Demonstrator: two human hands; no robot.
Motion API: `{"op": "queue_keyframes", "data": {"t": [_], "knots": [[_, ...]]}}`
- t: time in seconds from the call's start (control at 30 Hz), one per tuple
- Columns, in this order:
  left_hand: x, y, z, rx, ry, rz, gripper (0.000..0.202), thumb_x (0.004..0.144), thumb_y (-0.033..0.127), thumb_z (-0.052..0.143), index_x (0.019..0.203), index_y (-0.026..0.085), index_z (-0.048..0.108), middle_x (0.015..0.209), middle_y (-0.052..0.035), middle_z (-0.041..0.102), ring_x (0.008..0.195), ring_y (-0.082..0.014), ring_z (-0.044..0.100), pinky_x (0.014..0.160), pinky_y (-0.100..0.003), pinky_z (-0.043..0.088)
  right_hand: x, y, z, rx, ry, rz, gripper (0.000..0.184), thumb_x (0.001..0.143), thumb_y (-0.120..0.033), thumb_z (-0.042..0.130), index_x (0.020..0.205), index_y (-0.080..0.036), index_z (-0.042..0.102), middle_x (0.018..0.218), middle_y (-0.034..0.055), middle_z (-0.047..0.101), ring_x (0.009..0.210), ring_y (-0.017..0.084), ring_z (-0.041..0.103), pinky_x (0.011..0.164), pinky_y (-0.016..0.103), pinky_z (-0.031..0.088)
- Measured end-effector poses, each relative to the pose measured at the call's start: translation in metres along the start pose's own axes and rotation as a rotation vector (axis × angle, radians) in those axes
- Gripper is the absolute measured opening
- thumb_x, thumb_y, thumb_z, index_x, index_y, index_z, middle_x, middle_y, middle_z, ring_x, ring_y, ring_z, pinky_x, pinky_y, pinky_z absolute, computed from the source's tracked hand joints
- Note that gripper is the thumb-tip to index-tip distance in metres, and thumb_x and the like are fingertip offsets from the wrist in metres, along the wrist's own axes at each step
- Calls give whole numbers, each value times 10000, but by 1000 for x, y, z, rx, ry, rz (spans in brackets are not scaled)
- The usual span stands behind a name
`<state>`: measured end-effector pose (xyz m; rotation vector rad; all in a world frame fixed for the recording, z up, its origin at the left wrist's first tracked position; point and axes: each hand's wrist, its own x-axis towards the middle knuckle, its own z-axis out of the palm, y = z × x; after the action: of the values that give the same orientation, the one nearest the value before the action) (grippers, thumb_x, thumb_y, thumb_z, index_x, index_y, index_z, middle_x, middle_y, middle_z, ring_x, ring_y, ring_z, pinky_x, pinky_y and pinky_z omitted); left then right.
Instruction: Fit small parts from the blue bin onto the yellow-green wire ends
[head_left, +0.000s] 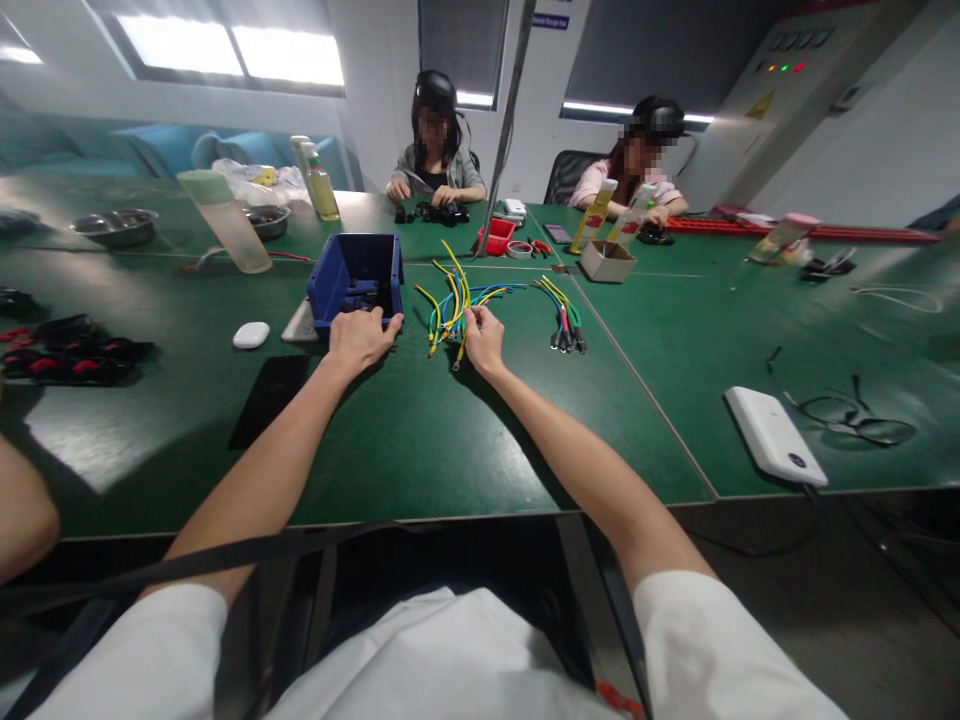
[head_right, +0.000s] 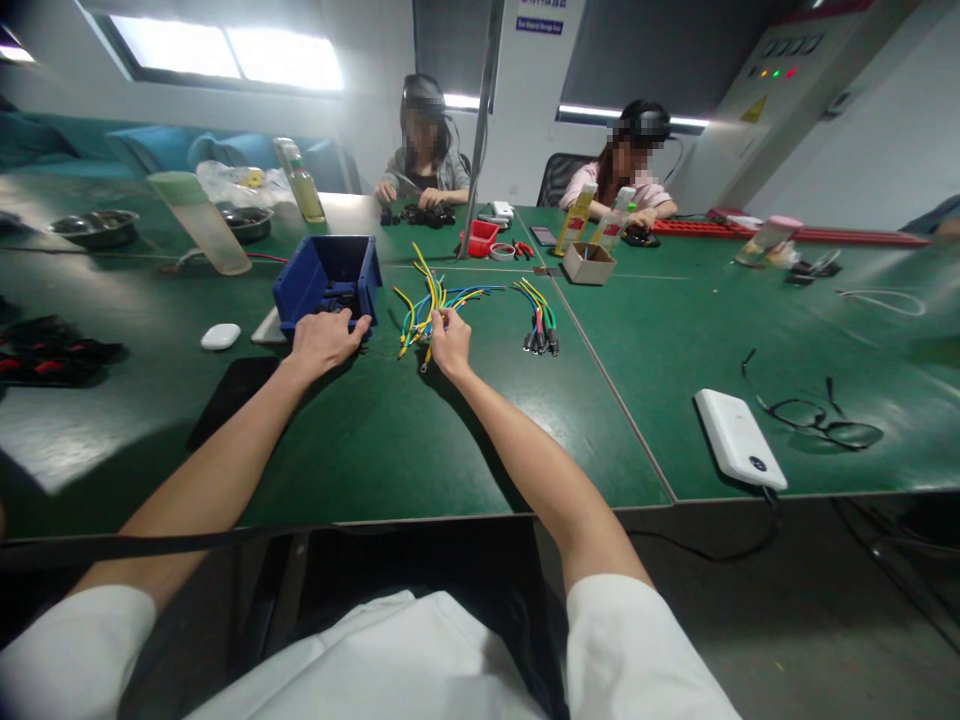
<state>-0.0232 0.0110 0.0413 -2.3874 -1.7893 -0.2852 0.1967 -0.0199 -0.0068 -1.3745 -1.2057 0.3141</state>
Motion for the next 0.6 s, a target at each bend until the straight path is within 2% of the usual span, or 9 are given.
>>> {"op": "queue_keyframes", "data": {"t": [0.37,0.6], "knots": [[-8,6,0,-58,116,1,615,949,554,204,1200,105,541,1144,-214,628,1073,-355,580,885,-416,384,0,-1,0,0,0,5,334,904,-446,456,883,-167,639,770,42,652,736,172,576,702,271,421],[-8,9,4,-124,193,47,398,926,347,319,1134,126,577,1124,-191,622,1100,-342,539,926,-426,382,0,0,0,4,2,1,338,903,-452,457,886,-168,639,753,37,644,734,173,576,697,270,422]]}}
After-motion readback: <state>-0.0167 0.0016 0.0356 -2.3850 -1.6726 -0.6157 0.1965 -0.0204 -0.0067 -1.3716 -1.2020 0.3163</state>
